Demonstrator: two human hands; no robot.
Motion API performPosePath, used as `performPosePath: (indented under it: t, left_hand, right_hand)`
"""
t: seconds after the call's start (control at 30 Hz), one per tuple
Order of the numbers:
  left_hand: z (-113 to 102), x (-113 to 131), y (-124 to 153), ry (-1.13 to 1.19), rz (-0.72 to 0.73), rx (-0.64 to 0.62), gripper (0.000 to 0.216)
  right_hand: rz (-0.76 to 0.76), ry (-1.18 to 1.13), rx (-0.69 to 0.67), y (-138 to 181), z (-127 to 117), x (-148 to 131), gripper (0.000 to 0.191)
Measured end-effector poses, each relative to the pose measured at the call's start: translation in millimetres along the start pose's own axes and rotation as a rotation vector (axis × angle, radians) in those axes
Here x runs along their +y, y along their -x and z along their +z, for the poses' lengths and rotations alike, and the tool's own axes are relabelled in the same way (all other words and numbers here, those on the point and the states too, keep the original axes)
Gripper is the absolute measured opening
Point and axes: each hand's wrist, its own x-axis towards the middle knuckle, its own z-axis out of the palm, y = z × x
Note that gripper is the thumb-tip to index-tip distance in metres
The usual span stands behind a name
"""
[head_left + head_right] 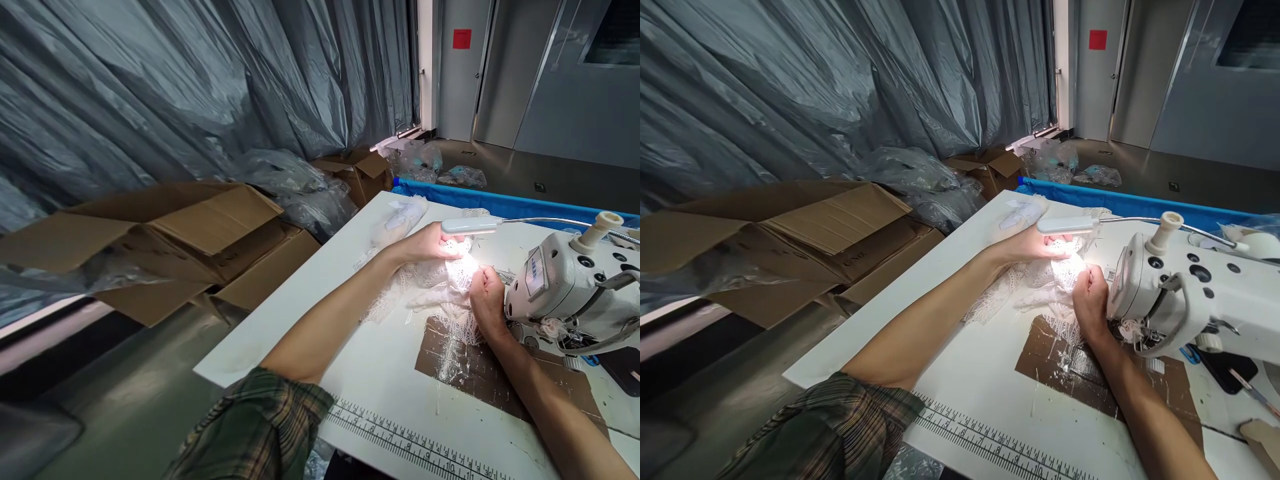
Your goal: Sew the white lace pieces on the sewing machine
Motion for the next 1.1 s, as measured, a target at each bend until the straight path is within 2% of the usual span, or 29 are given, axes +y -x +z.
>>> performPosePath:
  t: [0.13,0.27,0.4,0.63,0.77,0.87,0.93,0.97,1.0,1.1]
  left_hand:
    - [-1.9,-1.4,0.2,0.067,0.009,-0.049,0.034]
    - [-4.5,-3.1,-0.2,0.047,-0.022,-0.045,0.034]
    - [-6.4,-2.9,-0.7,0.031,0.01,-0.043,0.032]
    - [-4.2,-2.8,-0.8,0.001,-0.004,-0.034,0.03]
    - [-1.4,-3.3,-1.3,-0.082,0.004,0.0,0.031]
    - [-3.3,2.6,-0.2,-0.223,0.007,0.109,0.04]
    - [-6.3,9.6,1.9,-0.326,-0.013,0.164,0.037]
    - [-7.6,12.9,3.2,-0.351,-0.028,0.125,0.031]
    - [-8.3,15.6,4.7,-0.341,-0.052,0.028,0.026]
    - [-3.7,16.4,8.1,-0.219,-0.21,-0.44,0.031]
  right_hand:
    - [0.017,-0.038,-0.036,-3.2,-1.6,0.6,0.019]
    - [0.052,-0.054,-0.08,-4.6,-1.9,2.7,0.02]
    - [0.063,-0.066,-0.107,-4.6,-2.2,4.7,0.029]
    - [0.057,-0.077,-0.105,-4.8,-2.8,7.0,0.026]
    - [0.052,-0.08,-0.097,-4.9,-0.9,10.3,0.028]
    - [0.057,-0.067,-0.081,-6.8,1.7,15.3,0.033]
    - [0.06,-0.047,-0.067,-9.2,3.3,19.5,0.037]
    - [0.059,-0.034,-0.061,-10.5,3.8,21.5,0.038]
    - [0.054,-0.019,-0.054,-11.6,4.0,23.2,0.04]
    - [0.01,0.039,-0.035,-11.1,3.0,24.4,0.043]
